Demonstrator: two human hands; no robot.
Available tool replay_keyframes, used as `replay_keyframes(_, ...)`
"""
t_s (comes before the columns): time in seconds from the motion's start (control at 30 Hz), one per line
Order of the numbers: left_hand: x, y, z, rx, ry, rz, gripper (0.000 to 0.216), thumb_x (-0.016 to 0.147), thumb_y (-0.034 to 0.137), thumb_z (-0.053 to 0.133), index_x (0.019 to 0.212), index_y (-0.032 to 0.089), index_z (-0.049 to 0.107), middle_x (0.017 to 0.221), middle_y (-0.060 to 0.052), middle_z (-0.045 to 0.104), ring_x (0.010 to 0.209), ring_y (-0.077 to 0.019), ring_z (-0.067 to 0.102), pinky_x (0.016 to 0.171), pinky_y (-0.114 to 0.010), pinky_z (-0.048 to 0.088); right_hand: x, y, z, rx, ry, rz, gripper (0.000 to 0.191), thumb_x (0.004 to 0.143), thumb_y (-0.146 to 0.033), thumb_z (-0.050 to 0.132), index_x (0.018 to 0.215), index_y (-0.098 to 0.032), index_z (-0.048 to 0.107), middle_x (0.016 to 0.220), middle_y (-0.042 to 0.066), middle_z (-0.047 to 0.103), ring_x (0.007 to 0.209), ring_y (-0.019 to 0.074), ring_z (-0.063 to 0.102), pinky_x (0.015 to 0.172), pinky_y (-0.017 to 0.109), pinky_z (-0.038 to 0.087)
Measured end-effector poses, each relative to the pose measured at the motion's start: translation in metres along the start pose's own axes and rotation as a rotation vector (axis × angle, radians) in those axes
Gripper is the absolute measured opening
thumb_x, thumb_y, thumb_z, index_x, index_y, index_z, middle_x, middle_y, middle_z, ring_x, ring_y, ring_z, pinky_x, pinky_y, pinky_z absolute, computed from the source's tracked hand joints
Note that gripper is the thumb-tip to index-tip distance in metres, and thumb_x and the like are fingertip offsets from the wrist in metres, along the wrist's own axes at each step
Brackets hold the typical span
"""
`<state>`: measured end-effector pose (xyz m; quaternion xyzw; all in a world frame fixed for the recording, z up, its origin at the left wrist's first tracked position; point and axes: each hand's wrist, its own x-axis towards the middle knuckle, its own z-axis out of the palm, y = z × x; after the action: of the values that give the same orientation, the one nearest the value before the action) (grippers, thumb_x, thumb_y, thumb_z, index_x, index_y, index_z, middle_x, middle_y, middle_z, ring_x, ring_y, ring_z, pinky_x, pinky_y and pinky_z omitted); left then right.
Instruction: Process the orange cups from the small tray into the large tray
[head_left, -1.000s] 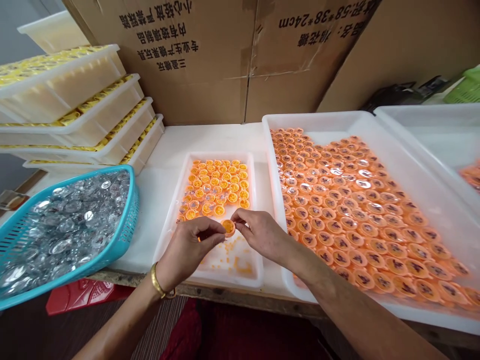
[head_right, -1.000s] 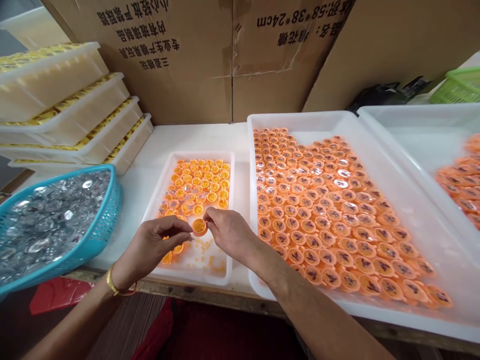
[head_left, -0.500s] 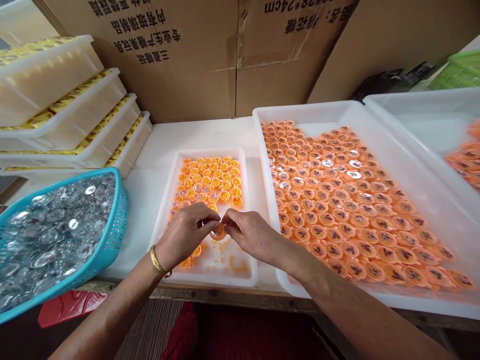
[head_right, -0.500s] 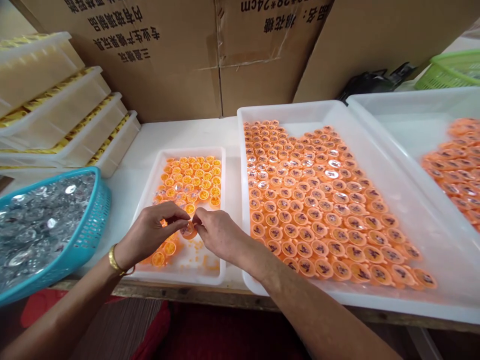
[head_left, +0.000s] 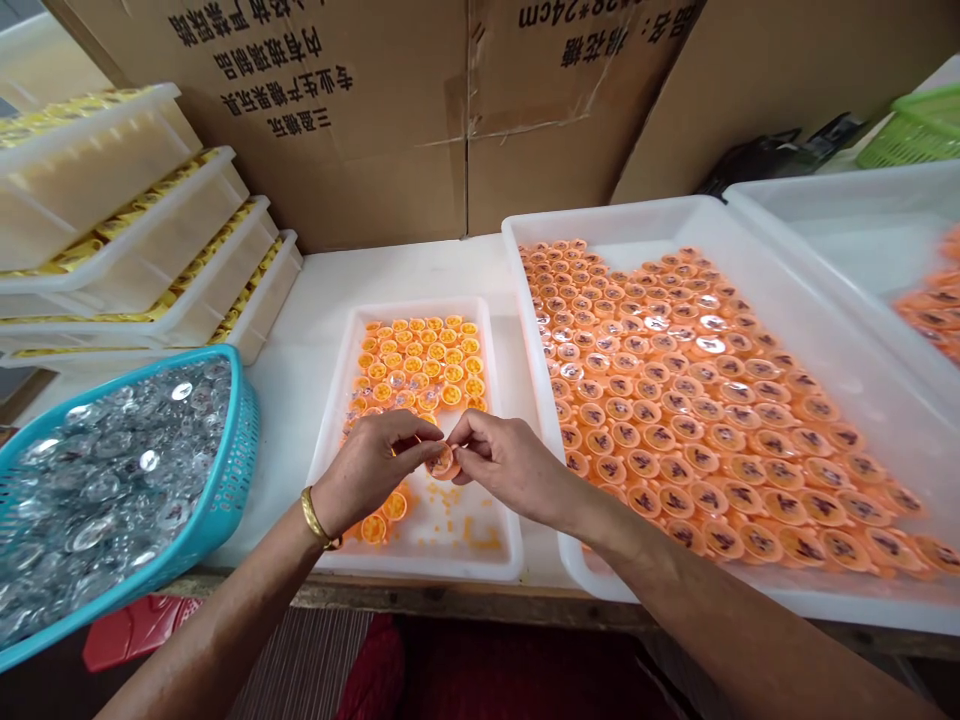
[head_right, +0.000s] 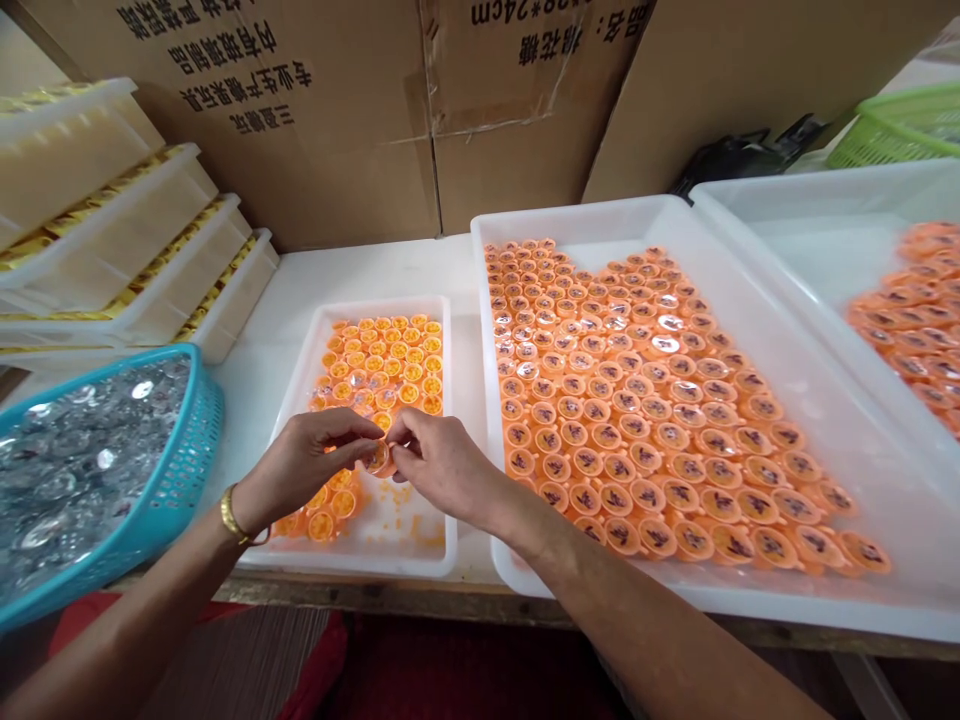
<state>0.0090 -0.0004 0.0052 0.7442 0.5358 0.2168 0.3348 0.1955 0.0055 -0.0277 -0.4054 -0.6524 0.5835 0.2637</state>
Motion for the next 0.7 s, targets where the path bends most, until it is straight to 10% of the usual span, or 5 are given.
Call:
replay_keyframes(0.3, -0.001, 0.003, 0.006, -0.070, 0.111, 0.028, 0.011, 0.082, 0.024, 0.061, 0.074, 0.019, 0.067, 0.065, 0.000, 0.062, 0.060, -0.0112, 0.055, 0.056, -0.023, 0.043, -0.001, -0.010, 0.002, 0.230, 0.041, 0.000, 0.033, 0.077, -0.030, 0.067, 0.104, -0.020, 0.051, 0.106, 0.005, 0.059, 0.085, 0.0143, 0.064, 0.071, 0.032, 0.057)
replay_keyframes(0.7, -0.006, 0.002, 0.026, -0.272, 0.300, -0.124, 0.028, 0.078, 0.039, 0.066, 0.097, 0.019, 0.062, 0.085, -0.003, 0.064, 0.073, -0.0141, 0.061, 0.064, -0.027, 0.051, 0.002, -0.005, 0.000, 0.338, 0.170, -0.006, 0.021, 0.073, -0.024, 0.068, 0.090, -0.017, 0.058, 0.086, 0.002, 0.065, 0.080, 0.0145, 0.065, 0.079, 0.033, 0.055)
